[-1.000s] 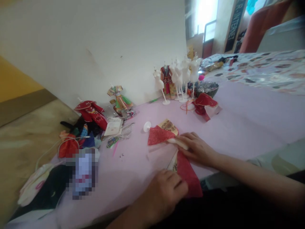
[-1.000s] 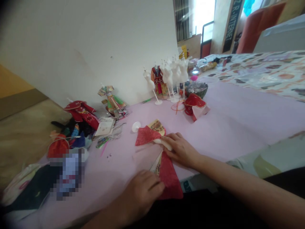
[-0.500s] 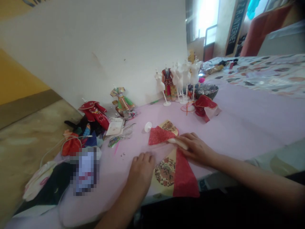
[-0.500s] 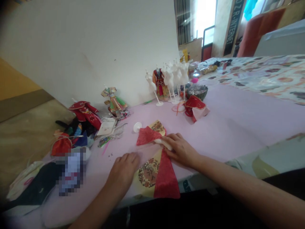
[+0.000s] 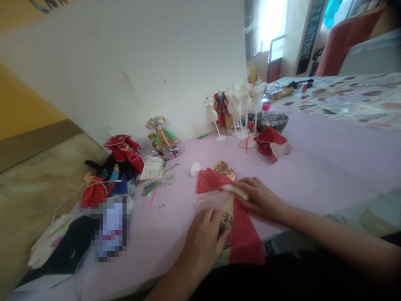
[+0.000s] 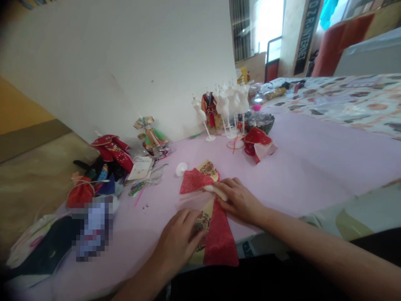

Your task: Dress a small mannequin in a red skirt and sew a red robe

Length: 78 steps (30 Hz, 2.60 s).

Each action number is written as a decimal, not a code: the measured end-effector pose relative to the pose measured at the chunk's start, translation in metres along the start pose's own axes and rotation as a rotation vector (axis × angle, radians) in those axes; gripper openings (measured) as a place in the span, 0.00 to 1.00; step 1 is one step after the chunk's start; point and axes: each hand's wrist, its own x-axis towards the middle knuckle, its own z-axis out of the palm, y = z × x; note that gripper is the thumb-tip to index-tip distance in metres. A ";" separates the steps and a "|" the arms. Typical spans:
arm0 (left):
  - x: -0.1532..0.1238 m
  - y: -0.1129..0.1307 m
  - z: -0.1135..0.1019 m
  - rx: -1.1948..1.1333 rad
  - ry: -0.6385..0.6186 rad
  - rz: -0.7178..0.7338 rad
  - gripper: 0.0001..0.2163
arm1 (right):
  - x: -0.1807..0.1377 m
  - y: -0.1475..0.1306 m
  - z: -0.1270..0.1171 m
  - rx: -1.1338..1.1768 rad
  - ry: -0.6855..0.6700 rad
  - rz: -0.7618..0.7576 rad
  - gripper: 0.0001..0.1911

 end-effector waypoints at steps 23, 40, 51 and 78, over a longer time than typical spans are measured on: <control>0.001 -0.023 -0.002 0.107 0.034 0.007 0.05 | -0.001 0.001 0.001 -0.013 0.017 -0.005 0.25; 0.004 -0.012 -0.023 -0.166 0.088 0.077 0.10 | -0.001 0.000 0.001 0.004 0.003 0.020 0.28; 0.050 -0.012 -0.075 0.532 0.052 0.112 0.09 | 0.000 0.001 0.002 0.001 -0.001 0.014 0.26; -0.025 -0.034 -0.002 0.043 0.059 0.407 0.16 | -0.011 0.012 0.018 -0.079 0.015 0.018 0.28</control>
